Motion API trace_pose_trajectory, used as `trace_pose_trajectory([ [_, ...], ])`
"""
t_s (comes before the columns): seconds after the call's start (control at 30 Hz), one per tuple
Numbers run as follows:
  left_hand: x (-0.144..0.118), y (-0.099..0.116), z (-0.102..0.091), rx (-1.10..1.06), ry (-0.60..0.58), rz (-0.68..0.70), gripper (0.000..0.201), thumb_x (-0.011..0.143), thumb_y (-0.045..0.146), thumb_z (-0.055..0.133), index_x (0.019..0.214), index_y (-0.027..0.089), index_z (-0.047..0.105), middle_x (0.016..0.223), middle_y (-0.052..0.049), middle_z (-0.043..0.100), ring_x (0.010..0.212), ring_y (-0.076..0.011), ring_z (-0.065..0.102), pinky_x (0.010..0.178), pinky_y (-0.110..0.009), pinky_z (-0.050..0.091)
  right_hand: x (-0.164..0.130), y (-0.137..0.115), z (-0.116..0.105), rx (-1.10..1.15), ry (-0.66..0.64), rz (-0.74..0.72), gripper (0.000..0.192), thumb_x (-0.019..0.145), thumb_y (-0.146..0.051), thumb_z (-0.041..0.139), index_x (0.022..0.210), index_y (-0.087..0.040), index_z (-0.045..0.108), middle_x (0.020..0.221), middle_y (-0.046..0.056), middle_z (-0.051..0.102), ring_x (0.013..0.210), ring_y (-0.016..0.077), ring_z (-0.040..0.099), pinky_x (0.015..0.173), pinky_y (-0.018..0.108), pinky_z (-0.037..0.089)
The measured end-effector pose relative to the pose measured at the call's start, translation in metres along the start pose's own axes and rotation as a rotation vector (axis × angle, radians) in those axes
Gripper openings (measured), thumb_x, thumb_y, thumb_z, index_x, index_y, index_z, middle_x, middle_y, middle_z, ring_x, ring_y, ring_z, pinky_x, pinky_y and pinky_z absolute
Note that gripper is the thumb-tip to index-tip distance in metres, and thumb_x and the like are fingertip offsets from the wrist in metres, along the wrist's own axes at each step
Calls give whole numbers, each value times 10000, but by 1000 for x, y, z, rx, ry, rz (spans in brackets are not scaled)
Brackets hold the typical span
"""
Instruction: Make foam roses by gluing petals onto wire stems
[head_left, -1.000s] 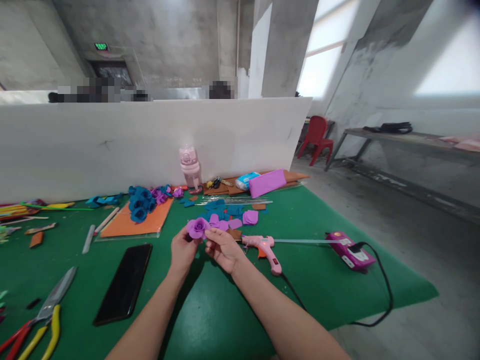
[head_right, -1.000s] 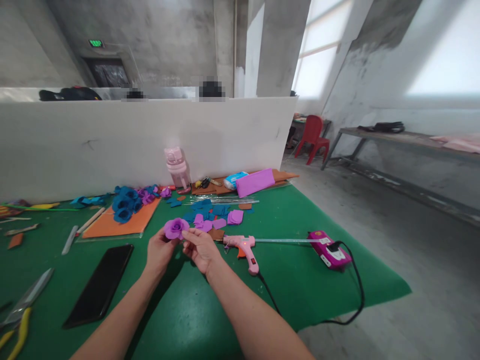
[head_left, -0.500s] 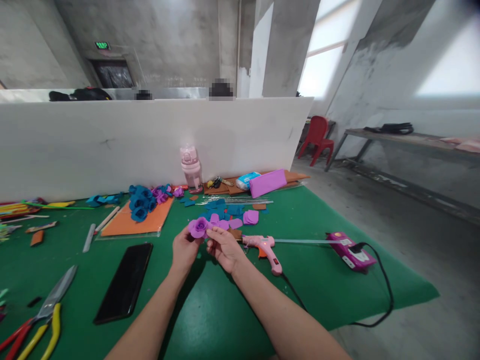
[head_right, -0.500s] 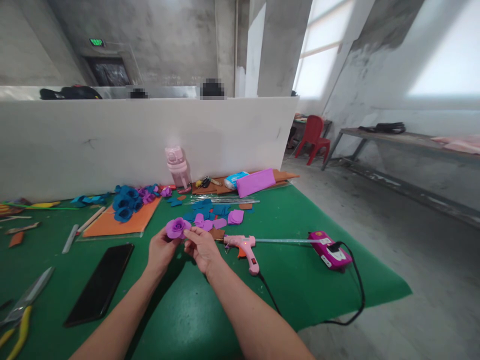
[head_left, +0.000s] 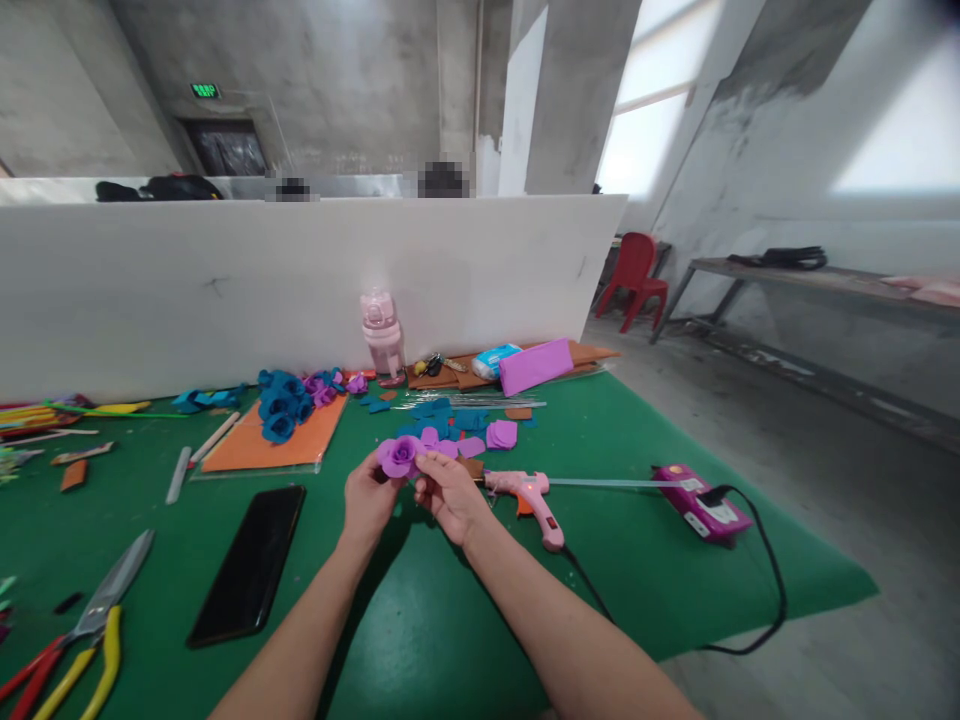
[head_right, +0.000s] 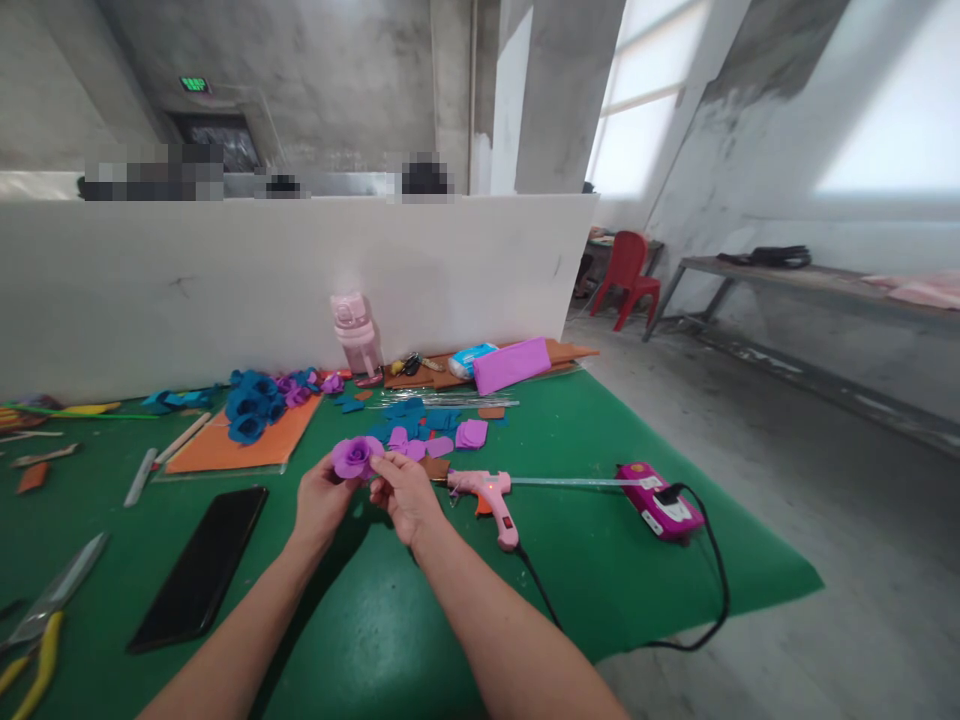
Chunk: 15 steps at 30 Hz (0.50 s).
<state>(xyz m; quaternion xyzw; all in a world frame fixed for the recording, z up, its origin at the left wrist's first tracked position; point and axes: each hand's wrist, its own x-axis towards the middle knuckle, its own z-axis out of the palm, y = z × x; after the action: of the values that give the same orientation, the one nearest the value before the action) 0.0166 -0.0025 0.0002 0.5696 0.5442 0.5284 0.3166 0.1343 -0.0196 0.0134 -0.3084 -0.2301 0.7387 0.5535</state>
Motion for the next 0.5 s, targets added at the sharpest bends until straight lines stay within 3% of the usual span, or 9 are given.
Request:
trace_pose_trajectory([
  [0.17, 0, 2, -2, 24, 37, -7, 360, 589, 214, 632, 941, 147, 660, 845, -37, 709, 777, -194, 640, 725, -289, 491, -2, 0, 0, -14, -26, -11, 269, 607, -343, 726, 706, -162, 554, 480, -72, 509, 404, 36, 440, 424, 152, 379],
  [0.37, 0, 3, -5, 72, 92, 45, 300, 586, 214, 627, 880, 172, 667, 747, -9, 701, 688, -174, 626, 624, -259, 482, -5, 1, 2, -93, -105, -5, 295, 565, -293, 759, 748, -152, 576, 699, -19, 627, 450, 23, 472, 457, 157, 400],
  [0.5, 1, -1, -6, 98, 135, 54, 275, 567, 203, 626, 839, 176, 664, 709, 2, 687, 653, -165, 611, 597, -248, 468, -6, 1, 2, -125, -119, 18, 279, 571, -303, 754, 728, -150, 580, 698, -17, 633, 458, 25, 481, 460, 154, 400],
])
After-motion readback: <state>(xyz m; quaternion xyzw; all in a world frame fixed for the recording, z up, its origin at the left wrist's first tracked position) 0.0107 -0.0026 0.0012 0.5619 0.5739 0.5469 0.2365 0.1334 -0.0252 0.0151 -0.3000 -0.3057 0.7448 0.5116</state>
